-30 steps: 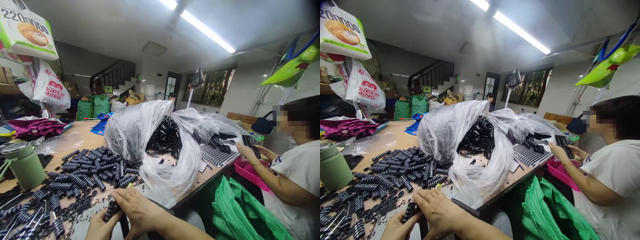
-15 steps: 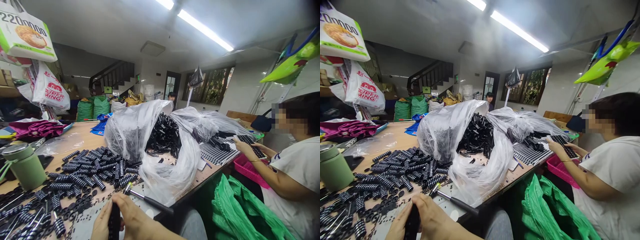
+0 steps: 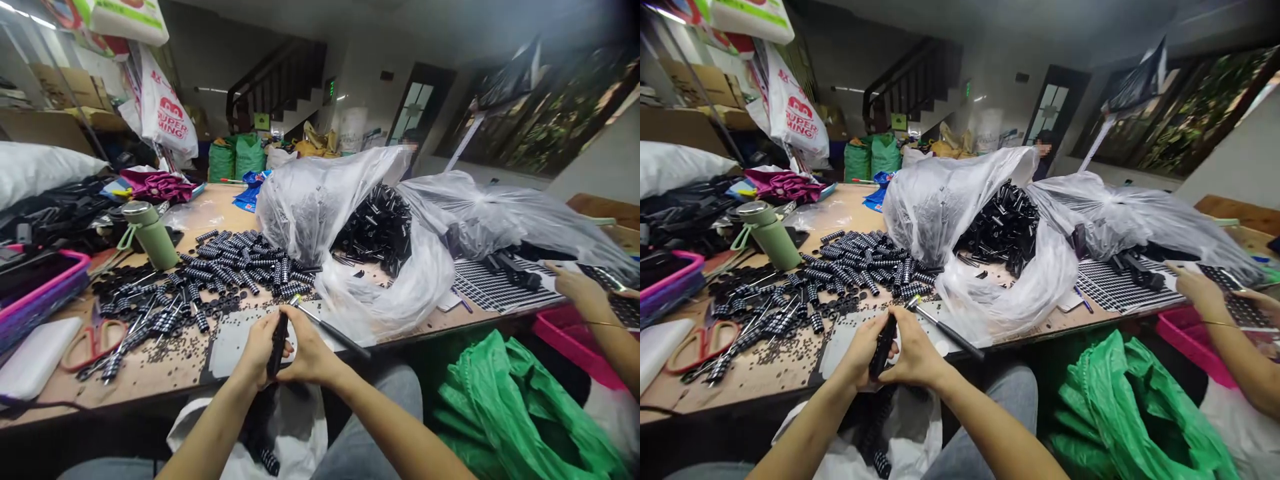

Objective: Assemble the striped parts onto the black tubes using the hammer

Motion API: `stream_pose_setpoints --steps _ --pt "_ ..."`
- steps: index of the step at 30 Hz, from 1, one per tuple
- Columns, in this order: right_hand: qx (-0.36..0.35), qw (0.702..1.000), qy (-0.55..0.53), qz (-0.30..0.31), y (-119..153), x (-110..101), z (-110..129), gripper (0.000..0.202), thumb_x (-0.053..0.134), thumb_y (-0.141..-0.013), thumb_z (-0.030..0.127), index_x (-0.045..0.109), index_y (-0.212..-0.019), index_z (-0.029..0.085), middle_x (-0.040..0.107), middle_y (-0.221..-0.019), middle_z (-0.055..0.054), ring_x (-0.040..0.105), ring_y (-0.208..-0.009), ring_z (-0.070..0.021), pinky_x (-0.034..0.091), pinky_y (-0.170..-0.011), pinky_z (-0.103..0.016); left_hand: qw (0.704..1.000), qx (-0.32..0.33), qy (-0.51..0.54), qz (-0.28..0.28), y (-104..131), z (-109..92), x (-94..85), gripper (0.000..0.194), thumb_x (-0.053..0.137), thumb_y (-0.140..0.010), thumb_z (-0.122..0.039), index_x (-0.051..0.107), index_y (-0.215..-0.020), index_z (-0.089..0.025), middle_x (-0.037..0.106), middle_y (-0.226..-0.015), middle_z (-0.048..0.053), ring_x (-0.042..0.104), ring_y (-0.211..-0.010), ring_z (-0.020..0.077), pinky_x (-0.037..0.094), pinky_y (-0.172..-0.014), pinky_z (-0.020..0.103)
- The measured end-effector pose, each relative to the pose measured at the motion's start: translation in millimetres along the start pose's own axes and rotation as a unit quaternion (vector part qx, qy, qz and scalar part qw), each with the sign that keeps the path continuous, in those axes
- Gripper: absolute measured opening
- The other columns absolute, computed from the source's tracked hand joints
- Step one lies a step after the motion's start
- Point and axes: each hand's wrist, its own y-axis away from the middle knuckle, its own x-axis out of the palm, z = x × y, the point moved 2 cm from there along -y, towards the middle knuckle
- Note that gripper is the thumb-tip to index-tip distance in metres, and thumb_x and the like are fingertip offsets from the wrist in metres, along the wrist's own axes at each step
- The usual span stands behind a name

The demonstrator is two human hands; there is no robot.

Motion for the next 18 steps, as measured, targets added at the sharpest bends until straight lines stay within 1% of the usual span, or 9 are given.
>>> stream_pose_setpoints --steps 4,6,7,9,10,12,14,16,18 --pt "0.033 0.999 -0.027 0.003 -1.8 8.7 -5.1 0.104 0.072 -0.042 0.024 0.018 -0.13 0.011 0.03 -0.13 -0.014 0.029 -0.122 -0.0222 0.026 -0.103 -0.034 1.0 -0.01 -0.025 -0.007 -8.3 3.7 -6.7 0.031 0.051 -0.072 -0.046 0.049 -0.075 -0.015 0.047 -0.051 -0.005 0.046 -0.037 0.007 0.037 -0.037 0.017" --pt "0.047 0.999 -0.02 -0.006 -4.2 11.7 -10.8 0.103 0.072 -0.042 0.025 0.02 -0.13 0.012 0.032 -0.129 -0.013 0.03 -0.121 -0.0226 0.028 -0.103 -0.035 0.999 -0.008 -0.053 0.003 -13.4 6.0 -11.0 0.031 0.047 -0.075 -0.043 0.053 -0.085 -0.014 0.052 -0.058 -0.002 0.05 -0.044 0.0091 0.042 -0.044 0.021" --pt "0.053 0.998 -0.009 -0.013 -5.1 13.5 -14.8 0.102 0.072 -0.041 0.026 0.022 -0.129 0.012 0.033 -0.129 -0.014 0.03 -0.121 -0.0234 0.028 -0.103 -0.036 0.997 0.009 -0.079 0.007 -15.8 7.3 -13.1 0.033 0.045 -0.076 -0.041 0.054 -0.093 -0.014 0.055 -0.065 0.001 0.054 -0.051 0.0109 0.046 -0.05 0.024" --pt "0.066 0.997 0.027 -0.029 -5.3 19.8 -24.8 0.101 0.071 -0.041 0.028 0.024 -0.129 0.009 0.034 -0.128 -0.015 0.03 -0.121 -0.0261 0.027 -0.103 -0.039 0.981 0.088 -0.175 0.006 -19.6 11.8 -16.8 0.038 0.043 -0.078 -0.037 0.055 -0.105 -0.014 0.058 -0.081 0.006 0.058 -0.071 0.0153 0.048 -0.068 0.031" --pt "0.074 0.995 0.049 -0.037 -4.2 24.7 -30.4 0.097 0.07 -0.044 0.028 0.025 -0.129 0.008 0.035 -0.128 -0.017 0.03 -0.121 -0.0274 0.026 -0.103 -0.041 0.96 0.143 -0.242 -0.001 -20.9 15.9 -18.5 0.039 0.043 -0.077 -0.034 0.054 -0.109 -0.014 0.058 -0.087 0.008 0.057 -0.08 0.0171 0.046 -0.076 0.033" --pt "0.099 0.989 0.096 -0.047 0.6 37.7 -42.4 0.086 0.062 -0.054 0.023 0.025 -0.13 0.006 0.035 -0.129 -0.019 0.03 -0.122 -0.0294 0.024 -0.103 -0.046 0.89 0.244 -0.386 -0.022 -23.9 29.9 -22.4 0.041 0.045 -0.075 -0.026 0.054 -0.113 -0.014 0.056 -0.095 0.01 0.053 -0.091 0.0198 0.041 -0.086 0.035" --pt "0.138 0.981 0.132 -0.031 5.8 50.6 -55.0 0.077 0.053 -0.062 0.017 0.023 -0.133 0.012 0.033 -0.132 -0.018 0.029 -0.124 -0.0299 0.023 -0.103 -0.049 0.821 0.283 -0.493 -0.048 -32.1 50.5 -30.3 0.046 0.042 -0.072 -0.016 0.052 -0.117 -0.012 0.056 -0.097 0.013 0.054 -0.089 0.0214 0.043 -0.082 0.036" --pt "0.191 0.971 0.144 0.027 7.1 53.8 -66.5 0.082 0.057 -0.062 0.019 0.02 -0.135 0.018 0.031 -0.136 -0.016 0.027 -0.125 -0.0318 0.024 -0.103 -0.049 0.759 0.313 -0.569 -0.056 -46.7 70.5 -41.3 0.046 0.038 -0.071 -0.011 0.055 -0.114 -0.013 0.059 -0.095 0.014 0.056 -0.086 0.0217 0.046 -0.078 0.034" --pt "0.191 0.968 0.124 0.108 1.4 35.9 -68.9 0.091 0.066 -0.058 0.026 0.019 -0.136 0.023 0.031 -0.136 -0.015 0.028 -0.124 -0.0342 0.027 -0.101 -0.049 0.701 0.372 -0.608 -0.024 -63.2 84.5 -51.5 0.043 0.036 -0.073 -0.009 0.058 -0.11 -0.015 0.061 -0.092 0.012 0.058 -0.082 0.0201 0.048 -0.073 0.029"
